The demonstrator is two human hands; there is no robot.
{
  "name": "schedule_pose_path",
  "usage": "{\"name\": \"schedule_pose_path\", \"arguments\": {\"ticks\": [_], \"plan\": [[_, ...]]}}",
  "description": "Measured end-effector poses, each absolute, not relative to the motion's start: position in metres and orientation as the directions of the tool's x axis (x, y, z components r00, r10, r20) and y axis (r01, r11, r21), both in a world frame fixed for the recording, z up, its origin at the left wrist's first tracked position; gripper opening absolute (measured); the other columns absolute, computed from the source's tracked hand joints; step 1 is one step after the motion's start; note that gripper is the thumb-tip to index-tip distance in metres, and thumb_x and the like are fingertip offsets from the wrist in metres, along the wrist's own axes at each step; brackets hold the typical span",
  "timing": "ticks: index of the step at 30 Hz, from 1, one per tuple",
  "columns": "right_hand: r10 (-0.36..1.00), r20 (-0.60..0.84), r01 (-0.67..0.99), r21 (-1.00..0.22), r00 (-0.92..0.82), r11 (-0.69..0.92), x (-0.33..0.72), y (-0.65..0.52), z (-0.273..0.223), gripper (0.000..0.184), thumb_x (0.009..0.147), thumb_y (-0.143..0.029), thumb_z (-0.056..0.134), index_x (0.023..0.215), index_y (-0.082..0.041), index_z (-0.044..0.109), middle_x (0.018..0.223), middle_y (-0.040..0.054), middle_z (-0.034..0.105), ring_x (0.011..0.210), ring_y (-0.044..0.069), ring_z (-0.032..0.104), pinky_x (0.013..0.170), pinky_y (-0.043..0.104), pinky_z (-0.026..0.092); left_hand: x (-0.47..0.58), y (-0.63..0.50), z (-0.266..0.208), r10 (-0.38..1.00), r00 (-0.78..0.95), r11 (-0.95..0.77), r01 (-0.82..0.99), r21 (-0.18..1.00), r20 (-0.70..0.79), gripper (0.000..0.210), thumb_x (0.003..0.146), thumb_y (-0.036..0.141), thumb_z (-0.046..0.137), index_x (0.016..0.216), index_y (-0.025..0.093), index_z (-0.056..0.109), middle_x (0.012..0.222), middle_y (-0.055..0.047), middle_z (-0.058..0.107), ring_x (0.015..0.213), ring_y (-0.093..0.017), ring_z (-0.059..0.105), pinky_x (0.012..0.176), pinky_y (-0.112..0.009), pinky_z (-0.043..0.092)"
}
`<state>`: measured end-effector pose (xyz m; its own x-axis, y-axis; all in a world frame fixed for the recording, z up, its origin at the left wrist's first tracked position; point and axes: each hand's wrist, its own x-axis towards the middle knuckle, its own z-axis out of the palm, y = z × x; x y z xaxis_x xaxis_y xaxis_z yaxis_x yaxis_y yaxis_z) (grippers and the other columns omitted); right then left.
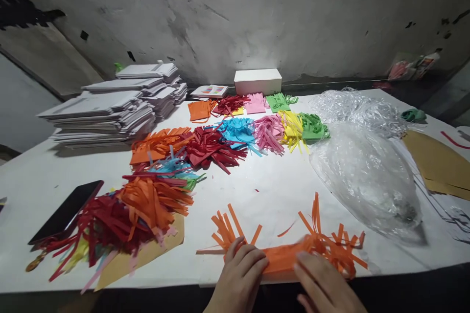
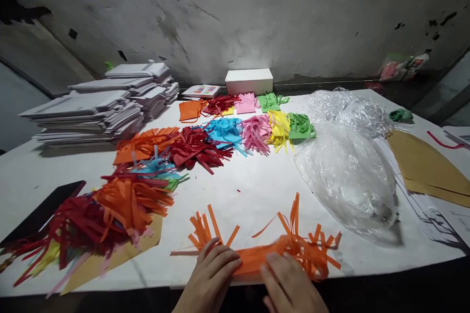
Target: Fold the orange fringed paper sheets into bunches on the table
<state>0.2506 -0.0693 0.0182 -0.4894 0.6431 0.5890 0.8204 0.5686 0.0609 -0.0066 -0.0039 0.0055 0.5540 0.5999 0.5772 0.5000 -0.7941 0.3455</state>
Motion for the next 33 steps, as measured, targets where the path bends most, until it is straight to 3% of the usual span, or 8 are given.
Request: {"name": "schedule_pose_path", "arguments": {"ticks": [6,11,14,18,22,24,28,33], "plan": [[0.628,0.713,0.764,-0.203,-0.313,0.612,0.216,-0.042,-0.010,0.044,0.105,-0.012,0.028,0.101,-0.017,0.071,0.093,0.0033,0.077,0.094,0.017,0.071,0.106,0.037,0.044,-0.017,-0.006,0.002,0.585,0.587,-0.800,0.531,0.279,0.560,0.027,0.102,0.012,0.043,0.103,0.021,0.068,0.092,0.000,0.075,0.092,-0.015,0.065,0.116,-0.039,0.031],[0.657,0.578,0.747,-0.117,-0.485,0.654,0.245,-0.050,-0.022,0.024,0.095,-0.011,0.054,0.115,-0.017,0.068,0.110,0.0044,0.075,0.110,0.022,0.067,0.107,0.039,0.043,-0.016,-0.010,-0.002,0.648,0.503,-0.748,0.562,0.354,0.572,0.026,0.101,0.015,0.042,0.098,0.023,0.067,0.088,-0.002,0.074,0.088,-0.019,0.063,0.108,-0.045,0.037],[0.777,0.532,0.810,-0.255,-0.338,0.527,0.242,-0.048,-0.018,0.014,0.097,-0.016,0.053,0.097,-0.022,0.066,0.099,0.0023,0.072,0.098,0.022,0.067,0.096,0.040,0.043,-0.015,-0.012,0.002,0.731,0.479,-0.679,0.585,0.444,0.486,0.024,0.099,0.014,0.043,0.092,0.023,0.065,0.094,-0.004,0.072,0.093,-0.021,0.062,0.102,-0.047,0.039],[0.895,0.438,0.874,-0.399,-0.085,0.278,0.223,-0.037,-0.018,0.024,0.100,-0.020,0.046,0.081,-0.023,0.059,0.089,0.0030,0.065,0.086,0.022,0.062,0.089,0.044,0.036,-0.012,-0.011,0.009,0.829,0.428,-0.556,0.699,0.449,0.361,0.017,0.093,0.008,0.050,0.088,0.020,0.060,0.102,-0.005,0.067,0.094,-0.021,0.060,0.097,-0.046,0.041],[0.904,0.427,0.889,-0.402,-0.032,0.221,0.218,-0.029,-0.019,0.023,0.099,-0.021,0.049,0.078,-0.022,0.057,0.086,0.0038,0.065,0.084,0.023,0.060,0.083,0.043,0.035,-0.003,-0.009,0.004,0.883,0.317,-0.452,0.771,0.449,0.346,0.014,0.090,0.009,0.051,0.083,0.020,0.058,0.096,-0.005,0.064,0.090,-0.022,0.059,0.092,-0.046,0.042],[0.878,0.477,0.912,-0.349,-0.025,0.215,0.219,-0.031,-0.017,0.016,0.099,-0.020,0.050,0.087,-0.022,0.061,0.093,0.0063,0.068,0.088,0.025,0.063,0.088,0.047,0.036,0.001,-0.008,0.000,0.890,0.267,-0.423,0.786,0.451,0.370,0.014,0.088,0.010,0.051,0.079,0.020,0.056,0.093,-0.004,0.062,0.087,-0.022,0.058,0.090,-0.046,0.041],[0.771,0.616,0.894,-0.240,-0.161,0.378,0.213,-0.039,-0.013,0.020,0.096,-0.013,0.054,0.110,-0.021,0.066,0.106,0.0085,0.071,0.102,0.027,0.066,0.106,0.054,0.031,0.003,-0.006,-0.001,0.887,0.262,-0.421,0.797,0.434,0.380,0.013,0.088,0.012,0.052,0.078,0.020,0.056,0.091,-0.004,0.063,0.085,-0.023,0.057,0.089,-0.046,0.040],[0.760,0.596,0.777,-0.338,-0.259,0.530,0.196,-0.041,-0.018,0.025,0.098,-0.009,0.045,0.096,-0.021,0.066,0.085,0.0013,0.070,0.087,0.019,0.065,0.104,0.041,0.034,0.001,-0.007,0.006,0.836,0.332,-0.514,0.753,0.411,0.438,0.014,0.093,0.016,0.055,0.103,0.022,0.063,0.104,-0.005,0.069,0.098,-0.025,0.060,0.104,-0.051,0.030]]}}
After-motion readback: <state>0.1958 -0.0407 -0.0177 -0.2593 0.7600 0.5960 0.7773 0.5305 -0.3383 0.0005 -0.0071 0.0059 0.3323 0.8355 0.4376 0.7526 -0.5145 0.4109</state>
